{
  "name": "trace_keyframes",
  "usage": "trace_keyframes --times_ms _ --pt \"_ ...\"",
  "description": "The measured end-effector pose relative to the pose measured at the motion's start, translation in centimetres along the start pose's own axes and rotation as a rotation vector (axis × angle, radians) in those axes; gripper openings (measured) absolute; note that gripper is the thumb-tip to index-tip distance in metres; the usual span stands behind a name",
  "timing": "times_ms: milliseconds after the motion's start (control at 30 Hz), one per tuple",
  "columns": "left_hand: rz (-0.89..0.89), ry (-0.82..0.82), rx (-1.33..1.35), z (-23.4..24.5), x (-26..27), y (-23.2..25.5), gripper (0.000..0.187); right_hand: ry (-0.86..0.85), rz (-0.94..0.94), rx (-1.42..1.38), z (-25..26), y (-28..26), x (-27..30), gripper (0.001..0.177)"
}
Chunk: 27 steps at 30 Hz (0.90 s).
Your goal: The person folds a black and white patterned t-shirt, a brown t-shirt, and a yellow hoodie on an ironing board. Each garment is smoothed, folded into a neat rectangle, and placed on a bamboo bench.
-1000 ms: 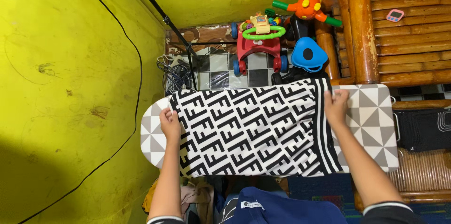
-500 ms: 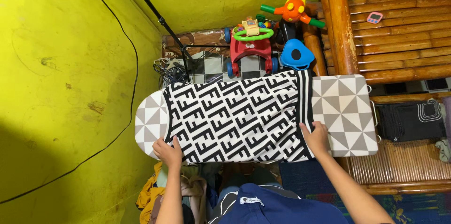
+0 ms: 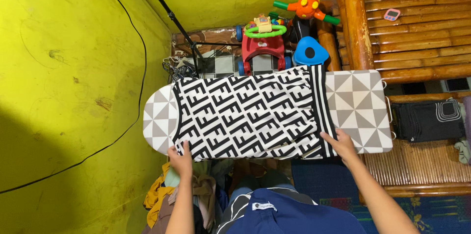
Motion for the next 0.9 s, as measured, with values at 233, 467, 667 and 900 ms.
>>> trace_keyframes --times_ms 233,467,667,900 --pt "0.132 -0.324 0.272 -1.6 0.4 -2.5 0.05 -0.223 -0.035 -0.108 0.2 1.1 0.0 0.043" --pt "0.426 -1.009 0.339 -4.3 4.2 -5.0 0.044 -0.251 -0.099 0.023 0.2 2.9 0.7 0.033" --pt "0.612 -0.875 0.642 -2.0 3.9 -5.1 0.04 -0.146 -0.177 -0.188 2.5 1.9 2.3 0.046" --pt "0.793 -0.559 1.132 -4.3 -0.8 -2.8 0.038 -0.307 -0.228 -0.676 0.9 -0.1 -0.2 0.028"
Point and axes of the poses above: each hand's wrist, its own x-axis away from the middle knuckle, its own z-axis out of the back of the hand, y = z × x, the point moved 10 cm from there along -x, towards the middle knuckle, and after that the axes turned 15 degrees about -z, right-handed, at the moved point
